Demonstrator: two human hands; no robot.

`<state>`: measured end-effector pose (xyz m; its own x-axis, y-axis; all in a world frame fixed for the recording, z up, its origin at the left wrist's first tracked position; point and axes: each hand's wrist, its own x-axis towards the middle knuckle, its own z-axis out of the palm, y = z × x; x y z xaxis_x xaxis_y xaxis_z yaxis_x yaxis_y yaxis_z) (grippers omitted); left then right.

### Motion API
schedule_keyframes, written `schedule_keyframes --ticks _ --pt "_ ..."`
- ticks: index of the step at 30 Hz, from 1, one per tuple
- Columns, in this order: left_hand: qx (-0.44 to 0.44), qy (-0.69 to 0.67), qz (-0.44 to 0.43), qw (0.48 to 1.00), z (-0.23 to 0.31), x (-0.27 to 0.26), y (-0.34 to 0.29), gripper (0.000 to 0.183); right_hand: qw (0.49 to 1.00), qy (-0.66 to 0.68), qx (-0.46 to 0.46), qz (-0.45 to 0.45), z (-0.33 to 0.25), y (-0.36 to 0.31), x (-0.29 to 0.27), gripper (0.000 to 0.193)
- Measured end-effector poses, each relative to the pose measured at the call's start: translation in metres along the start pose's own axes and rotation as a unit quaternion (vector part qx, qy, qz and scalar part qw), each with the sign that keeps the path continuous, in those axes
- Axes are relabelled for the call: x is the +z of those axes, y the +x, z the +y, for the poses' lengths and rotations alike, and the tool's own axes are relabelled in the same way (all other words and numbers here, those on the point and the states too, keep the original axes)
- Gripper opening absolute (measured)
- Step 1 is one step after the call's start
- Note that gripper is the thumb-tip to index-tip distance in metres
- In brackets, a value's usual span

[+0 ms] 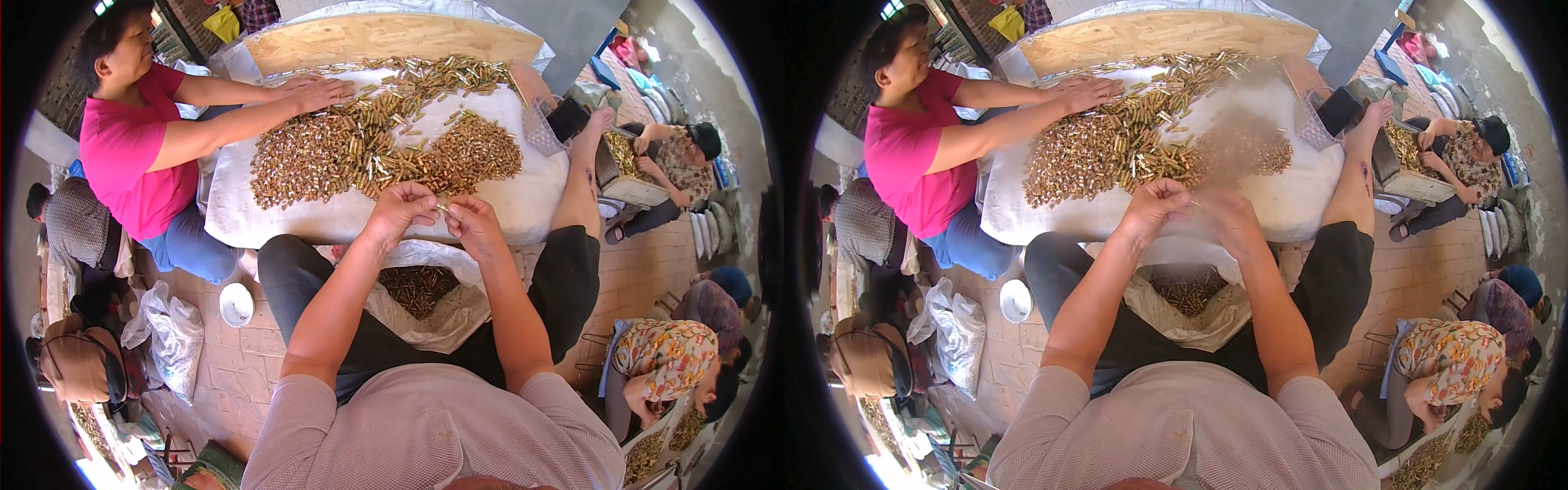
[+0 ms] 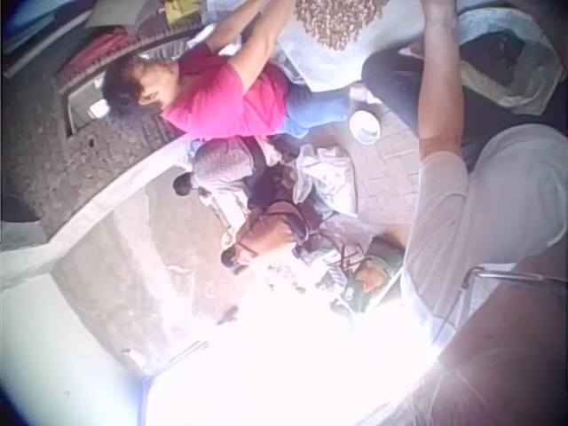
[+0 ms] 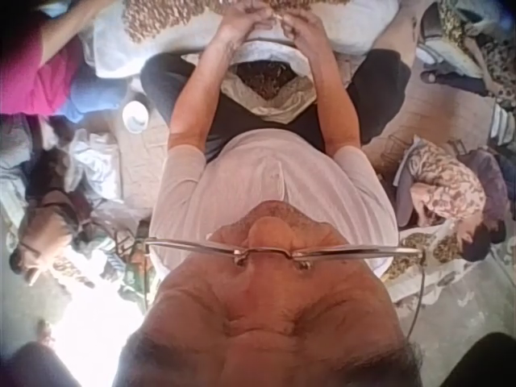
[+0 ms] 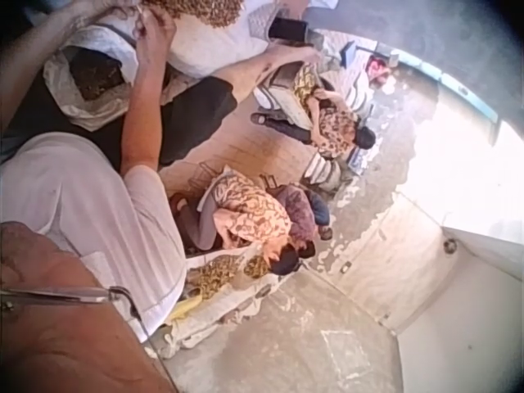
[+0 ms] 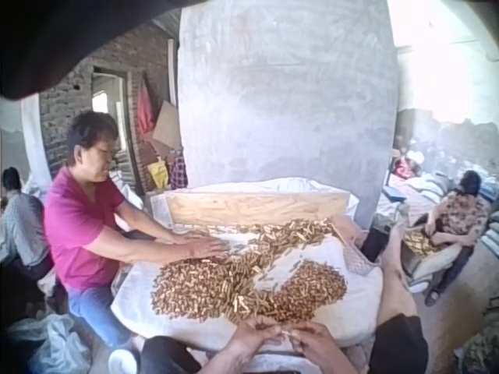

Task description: The person repeatedly picks metal tubes and small components from piles on the table, inserts the small pieces into the tubes by hand, and drops them into a bag.

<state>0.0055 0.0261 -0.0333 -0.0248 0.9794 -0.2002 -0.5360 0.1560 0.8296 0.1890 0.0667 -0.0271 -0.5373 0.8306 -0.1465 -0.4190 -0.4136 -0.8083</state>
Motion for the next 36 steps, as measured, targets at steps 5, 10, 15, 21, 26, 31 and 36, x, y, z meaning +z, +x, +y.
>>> schedule_keyframes --ticks 5,10,15,21,26,31,36 --pt "0.001 0.008 -0.007 1.000 0.001 0.000 -0.001 0.014 1.000 -0.012 0.000 -0.023 0.001 0.000 -0.002 0.009" --pt "-0.002 -0.016 -0.004 1.000 -0.004 0.005 -0.002 0.012 0.999 -0.002 -0.040 -0.016 0.012 0.001 -0.007 0.013" --pt "0.025 -0.044 -0.004 0.999 -0.013 0.009 -0.001 0.010 0.998 0.019 -0.062 -0.004 0.018 0.002 -0.005 0.013" --pt "0.054 0.014 0.022 0.998 -0.012 0.014 0.000 0.009 0.996 -0.034 -0.081 0.005 0.015 0.003 -0.006 0.013" --pt "0.048 0.024 0.030 0.998 -0.010 0.017 -0.002 0.008 0.998 0.003 -0.053 0.026 0.016 0.003 -0.005 0.014" --pt "0.046 0.068 0.035 0.996 -0.006 0.013 -0.001 0.010 0.999 0.032 -0.039 0.015 0.016 0.005 -0.005 0.018" --pt "0.071 0.229 0.078 0.968 0.004 -0.020 0.014 0.015 0.987 -0.156 -0.019 -0.014 0.009 0.002 -0.006 0.014"
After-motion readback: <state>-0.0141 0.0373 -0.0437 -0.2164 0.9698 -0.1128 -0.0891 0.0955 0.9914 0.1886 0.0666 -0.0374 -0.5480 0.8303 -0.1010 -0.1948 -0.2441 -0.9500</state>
